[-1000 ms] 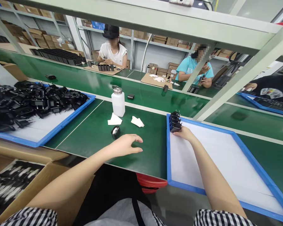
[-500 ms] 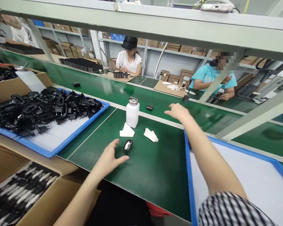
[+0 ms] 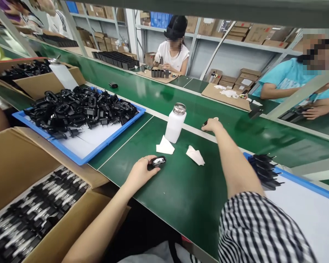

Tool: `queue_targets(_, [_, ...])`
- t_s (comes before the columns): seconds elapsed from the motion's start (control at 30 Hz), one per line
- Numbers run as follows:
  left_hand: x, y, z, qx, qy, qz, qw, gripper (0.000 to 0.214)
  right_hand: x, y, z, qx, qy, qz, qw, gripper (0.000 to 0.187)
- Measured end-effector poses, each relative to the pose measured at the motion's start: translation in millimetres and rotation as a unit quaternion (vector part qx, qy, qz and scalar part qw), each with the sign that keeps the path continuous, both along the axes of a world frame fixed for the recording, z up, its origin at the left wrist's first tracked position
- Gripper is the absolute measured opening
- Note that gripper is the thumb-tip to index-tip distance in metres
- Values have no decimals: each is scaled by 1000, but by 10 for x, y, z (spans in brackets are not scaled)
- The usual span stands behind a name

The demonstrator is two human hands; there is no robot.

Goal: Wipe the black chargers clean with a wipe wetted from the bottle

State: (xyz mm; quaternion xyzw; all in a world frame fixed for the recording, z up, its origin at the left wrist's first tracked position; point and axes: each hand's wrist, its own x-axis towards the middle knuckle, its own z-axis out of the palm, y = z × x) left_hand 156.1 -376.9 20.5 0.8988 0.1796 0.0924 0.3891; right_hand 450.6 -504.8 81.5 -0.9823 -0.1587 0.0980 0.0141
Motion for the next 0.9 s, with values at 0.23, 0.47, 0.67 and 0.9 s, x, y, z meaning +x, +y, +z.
queue_targets(0.23, [-74,76,-24,-57,-8,-31,998,47,-1179,-351,319,61,42,94,993,41])
queue_targets(0.47, [-140,-107,-71,-59,-50,-47,996,92,-2281,-129,-451,228,62,124,964,52])
queue_targets(0.67, [-251,-172,-126,19,-111,2,994,49,-2112,-179,-248,199,129,186,954,59])
queue_targets(0.9, [-237,-308,-93,121,-121,43,984,39,-1631,113,-46,175,0,217,960,21])
